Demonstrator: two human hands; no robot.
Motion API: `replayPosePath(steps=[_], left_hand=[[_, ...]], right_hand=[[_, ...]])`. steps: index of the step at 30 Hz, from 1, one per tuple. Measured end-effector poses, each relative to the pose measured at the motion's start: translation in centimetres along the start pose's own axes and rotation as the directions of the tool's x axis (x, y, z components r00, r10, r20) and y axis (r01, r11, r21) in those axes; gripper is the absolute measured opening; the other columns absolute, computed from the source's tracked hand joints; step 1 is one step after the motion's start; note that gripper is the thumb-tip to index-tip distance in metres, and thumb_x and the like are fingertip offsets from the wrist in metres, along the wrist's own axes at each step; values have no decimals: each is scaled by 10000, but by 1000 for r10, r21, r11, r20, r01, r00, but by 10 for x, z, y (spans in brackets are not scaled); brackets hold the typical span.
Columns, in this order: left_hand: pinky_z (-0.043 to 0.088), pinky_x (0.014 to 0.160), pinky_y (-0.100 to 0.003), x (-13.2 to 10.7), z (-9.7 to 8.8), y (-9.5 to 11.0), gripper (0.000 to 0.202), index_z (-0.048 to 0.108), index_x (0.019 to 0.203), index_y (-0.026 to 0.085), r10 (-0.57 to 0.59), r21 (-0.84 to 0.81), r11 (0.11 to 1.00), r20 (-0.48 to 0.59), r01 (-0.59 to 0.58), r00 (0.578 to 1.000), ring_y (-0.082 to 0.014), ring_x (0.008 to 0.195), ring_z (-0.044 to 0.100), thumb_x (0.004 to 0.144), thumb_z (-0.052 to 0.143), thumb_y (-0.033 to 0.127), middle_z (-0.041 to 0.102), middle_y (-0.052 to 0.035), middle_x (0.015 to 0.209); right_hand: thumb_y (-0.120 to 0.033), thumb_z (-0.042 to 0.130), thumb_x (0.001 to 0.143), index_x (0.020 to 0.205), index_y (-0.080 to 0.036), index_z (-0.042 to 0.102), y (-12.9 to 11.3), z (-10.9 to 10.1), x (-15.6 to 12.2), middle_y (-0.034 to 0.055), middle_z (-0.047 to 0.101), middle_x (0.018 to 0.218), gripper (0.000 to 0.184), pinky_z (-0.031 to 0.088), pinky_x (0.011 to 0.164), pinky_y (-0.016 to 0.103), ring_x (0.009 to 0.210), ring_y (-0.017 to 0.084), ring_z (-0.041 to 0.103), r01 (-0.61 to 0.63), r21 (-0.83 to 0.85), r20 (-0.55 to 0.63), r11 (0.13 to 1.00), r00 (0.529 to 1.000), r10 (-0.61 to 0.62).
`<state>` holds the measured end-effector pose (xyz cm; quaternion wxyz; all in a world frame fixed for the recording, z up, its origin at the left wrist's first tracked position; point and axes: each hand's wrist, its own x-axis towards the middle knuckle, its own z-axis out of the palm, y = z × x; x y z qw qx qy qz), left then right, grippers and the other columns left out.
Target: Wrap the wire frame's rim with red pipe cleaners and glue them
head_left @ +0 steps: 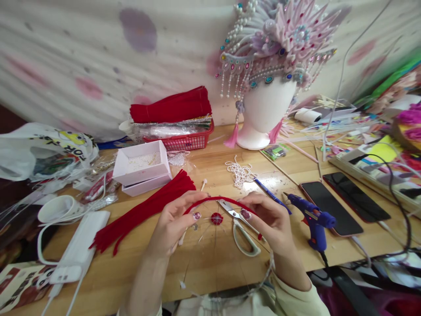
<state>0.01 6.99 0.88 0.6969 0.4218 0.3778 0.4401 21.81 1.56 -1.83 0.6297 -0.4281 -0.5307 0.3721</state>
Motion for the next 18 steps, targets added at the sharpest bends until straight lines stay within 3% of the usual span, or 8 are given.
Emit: replayPosePath(steps=[4,11,18], left_hand=[[480,1023,-330,-1,1,0,485,776,1141,269,10,-80,997,6,-10,1000,-232,1146,664,693,772,82,783,-51,1055],[523,912,-280,-3,-1,0,510,740,1161,232,-6,-110,994,37,10,999,-242,1131,695,679,807,78,797,-65,1055],[461,1032,-309,-4,-7,-6,524,716,1187,253,33,-78,997,68,-28,997,-220,1137,686,696,773,79,798,-36,1041]], right_hand=[[-236,738,893,1014,-289,788,-1,1,-1,20,699,813,141,494,615,236,692,135,617,9,17,-6,1000,1000,-9],[-254,745,889,1022,-301,790,-3,1,-3,23,727,840,148,543,670,244,741,146,664,20,22,-6,1000,1000,-20],[-285,753,880,982,-284,798,-8,3,-2,45,744,832,112,568,672,281,757,179,687,34,-16,-8,999,999,-34]])
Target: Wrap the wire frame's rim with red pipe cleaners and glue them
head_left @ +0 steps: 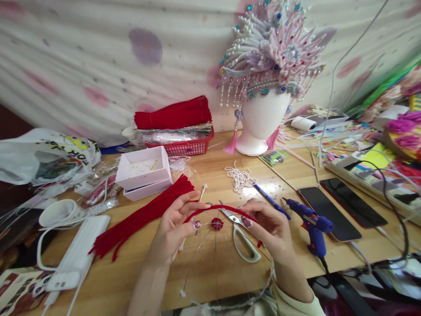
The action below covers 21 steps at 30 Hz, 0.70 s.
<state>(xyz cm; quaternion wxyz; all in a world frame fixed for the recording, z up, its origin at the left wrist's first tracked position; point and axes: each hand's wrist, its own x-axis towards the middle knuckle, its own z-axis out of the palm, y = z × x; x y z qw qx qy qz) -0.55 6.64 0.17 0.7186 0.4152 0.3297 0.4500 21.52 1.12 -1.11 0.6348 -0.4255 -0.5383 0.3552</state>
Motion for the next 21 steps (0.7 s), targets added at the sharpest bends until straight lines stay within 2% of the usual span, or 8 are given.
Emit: replayPosePath(steps=[4,9,14,17,21], left_hand=[[424,1102,-356,-2,1,1,502,720,1168,265,42,55,998,-4,-42,999,-222,1117,699,704,761,78,798,-16,997],[457,1070,-335,-5,4,4,472,731,1126,254,81,128,989,-46,-75,996,-226,1115,707,684,739,89,805,-18,978],[491,1002,-320,-9,5,6,360,735,1084,222,92,237,969,-78,-71,993,-243,1114,707,736,723,132,810,-55,992],[484,1028,-326,-11,7,7,340,723,1131,243,78,268,962,-58,-60,995,-240,1182,683,808,682,146,793,-66,1133],[381,1166,-335,-12,9,11,389,737,1197,262,188,377,911,-16,-168,982,-251,1372,546,821,700,168,683,-63,1376]], right_hand=[[-259,751,878,982,-286,797,1,-1,-2,44,746,847,118,564,673,278,767,180,686,5,-2,2,1000,1000,-5],[-226,742,883,984,-295,792,2,-1,-4,31,740,857,131,556,696,262,790,169,682,8,1,12,1000,1000,-8],[-282,747,887,964,-269,794,1,0,-3,53,741,839,91,562,667,292,775,190,685,30,-11,4,999,1000,-30],[-292,745,891,973,-269,793,1,0,-3,51,741,837,98,561,655,285,759,183,680,30,-20,8,999,1000,-30],[-267,755,880,987,-266,782,0,0,-4,52,738,857,110,575,662,278,771,182,691,31,-12,-22,999,999,-31]])
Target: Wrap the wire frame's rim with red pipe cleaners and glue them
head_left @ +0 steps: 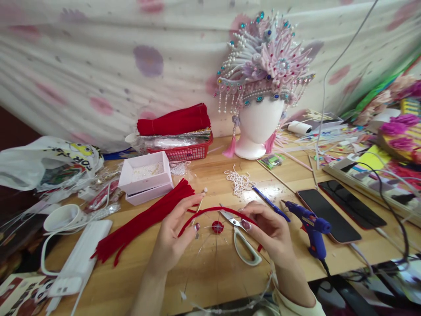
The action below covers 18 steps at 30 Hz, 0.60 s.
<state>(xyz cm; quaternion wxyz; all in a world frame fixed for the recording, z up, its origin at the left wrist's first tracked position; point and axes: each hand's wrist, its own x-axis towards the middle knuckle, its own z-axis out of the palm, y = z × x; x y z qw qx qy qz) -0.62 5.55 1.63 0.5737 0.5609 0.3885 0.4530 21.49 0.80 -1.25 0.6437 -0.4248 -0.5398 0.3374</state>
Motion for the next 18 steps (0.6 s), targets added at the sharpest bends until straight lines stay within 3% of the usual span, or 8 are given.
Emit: replayPosePath(steps=[4,10,12,14,18], left_hand=[[408,1141,-340,0,-1,0,299,790,1124,267,13,86,996,5,-14,1000,-257,1312,582,846,700,205,705,-64,1313],[425,1108,-381,-5,0,-8,235,833,842,275,25,-7,1000,-2,-25,1000,-272,1259,614,867,626,166,744,-60,1213],[436,1105,-371,-7,-1,-8,226,824,903,282,44,-51,998,-23,-45,999,-261,1274,605,860,646,149,735,-55,1240],[422,1133,-362,-6,-6,-5,297,793,1076,298,64,-77,995,-25,-66,998,-249,1308,583,844,689,145,719,-51,1284],[397,1165,-384,7,-19,7,346,761,1180,270,72,54,995,153,-81,986,-268,1304,583,844,730,193,708,-80,1296]], right_hand=[[-258,756,877,977,-264,768,-1,1,0,49,734,857,101,580,668,274,773,181,693,24,3,-8,1000,1000,-24],[-272,751,883,975,-264,764,2,1,1,41,712,829,93,562,654,284,747,181,672,15,6,-10,1000,1000,-15],[-258,750,885,990,-275,763,3,1,1,40,723,863,107,565,670,281,768,178,679,8,19,-3,1000,1000,-8],[-254,750,885,996,-276,762,4,2,0,41,726,872,114,565,667,279,769,176,679,5,25,6,1000,1000,-6],[-297,744,891,985,-252,758,3,3,-2,45,707,821,106,553,631,285,714,174,657,0,-2,19,1000,1000,0]])
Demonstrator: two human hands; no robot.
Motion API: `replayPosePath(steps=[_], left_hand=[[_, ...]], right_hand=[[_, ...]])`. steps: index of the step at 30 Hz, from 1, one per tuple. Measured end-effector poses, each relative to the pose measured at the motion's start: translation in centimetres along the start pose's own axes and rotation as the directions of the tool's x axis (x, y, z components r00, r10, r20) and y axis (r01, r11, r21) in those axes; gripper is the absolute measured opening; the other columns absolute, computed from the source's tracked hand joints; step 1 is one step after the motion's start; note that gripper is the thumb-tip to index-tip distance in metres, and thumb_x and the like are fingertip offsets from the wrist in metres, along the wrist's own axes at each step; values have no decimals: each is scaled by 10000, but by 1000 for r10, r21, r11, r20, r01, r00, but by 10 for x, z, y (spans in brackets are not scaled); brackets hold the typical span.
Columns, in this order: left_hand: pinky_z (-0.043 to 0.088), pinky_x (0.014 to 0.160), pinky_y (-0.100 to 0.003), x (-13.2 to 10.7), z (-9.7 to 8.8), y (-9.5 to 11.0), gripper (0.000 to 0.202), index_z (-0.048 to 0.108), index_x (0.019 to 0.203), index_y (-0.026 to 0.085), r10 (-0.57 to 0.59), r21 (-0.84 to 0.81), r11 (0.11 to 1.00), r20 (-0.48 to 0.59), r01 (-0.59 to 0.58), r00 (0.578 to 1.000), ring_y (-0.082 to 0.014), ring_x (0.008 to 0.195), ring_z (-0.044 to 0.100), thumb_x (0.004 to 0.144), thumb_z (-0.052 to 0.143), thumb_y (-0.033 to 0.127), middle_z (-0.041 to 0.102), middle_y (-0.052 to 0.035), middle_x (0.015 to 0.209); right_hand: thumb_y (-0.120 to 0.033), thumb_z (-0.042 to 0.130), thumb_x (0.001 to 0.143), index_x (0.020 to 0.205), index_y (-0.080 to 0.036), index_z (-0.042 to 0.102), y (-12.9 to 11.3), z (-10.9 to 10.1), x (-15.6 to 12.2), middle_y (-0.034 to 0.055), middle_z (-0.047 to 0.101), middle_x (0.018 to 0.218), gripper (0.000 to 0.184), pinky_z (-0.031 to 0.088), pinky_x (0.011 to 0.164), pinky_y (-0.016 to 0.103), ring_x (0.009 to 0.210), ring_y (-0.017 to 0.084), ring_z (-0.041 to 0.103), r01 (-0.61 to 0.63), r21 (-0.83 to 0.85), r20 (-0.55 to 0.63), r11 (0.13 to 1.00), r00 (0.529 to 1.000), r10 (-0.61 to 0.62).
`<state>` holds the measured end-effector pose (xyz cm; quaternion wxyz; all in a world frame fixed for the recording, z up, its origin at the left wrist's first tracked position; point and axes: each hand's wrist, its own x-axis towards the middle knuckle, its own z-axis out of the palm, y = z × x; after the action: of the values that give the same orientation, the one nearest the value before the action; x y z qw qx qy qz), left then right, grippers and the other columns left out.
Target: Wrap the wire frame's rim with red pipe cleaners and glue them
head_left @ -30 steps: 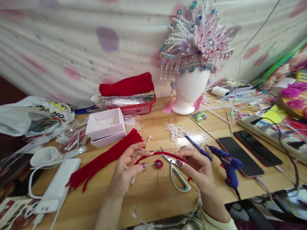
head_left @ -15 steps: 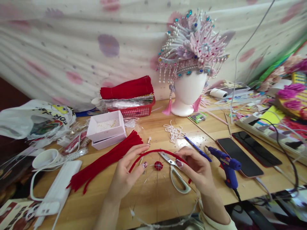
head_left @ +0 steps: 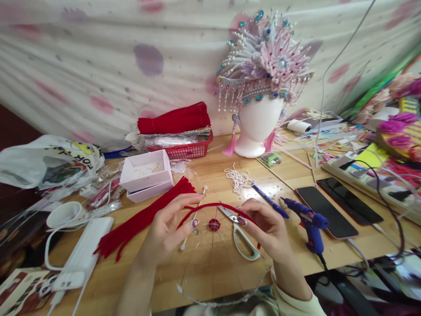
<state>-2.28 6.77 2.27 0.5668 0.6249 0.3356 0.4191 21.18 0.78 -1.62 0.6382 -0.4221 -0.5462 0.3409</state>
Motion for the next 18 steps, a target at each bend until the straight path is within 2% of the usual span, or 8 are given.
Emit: replayPosePath(steps=[3,6,11,18], left_hand=[[417,1146,-411,15,-6,8,318,762,1186,264,-20,195,981,143,-8,990,-283,1277,597,871,721,242,705,-94,1289],[443,1122,-404,26,-1,14,326,767,1180,270,-14,246,968,233,-45,972,-269,1254,615,867,702,206,715,-83,1270],[444,1118,-369,29,9,14,357,808,1073,285,22,224,971,243,-78,970,-227,1202,653,844,622,84,757,-50,1198],[462,1103,-366,29,8,11,359,818,1061,307,16,182,982,197,-53,980,-229,1166,676,840,635,91,778,-37,1172]], right_hand=[[-324,738,900,992,-258,755,-2,-1,1,42,719,831,115,543,631,282,711,169,652,-11,-38,23,999,1000,11],[-321,727,908,1013,-265,753,-2,-3,4,45,731,865,122,540,639,292,735,176,657,-3,-91,53,996,999,8],[-337,713,918,1044,-263,747,0,-4,6,59,740,913,149,553,680,328,775,195,662,9,-135,74,991,997,1],[-285,755,885,1052,-277,743,4,-6,4,53,732,922,168,546,734,334,845,206,664,24,-167,71,986,997,-12]])
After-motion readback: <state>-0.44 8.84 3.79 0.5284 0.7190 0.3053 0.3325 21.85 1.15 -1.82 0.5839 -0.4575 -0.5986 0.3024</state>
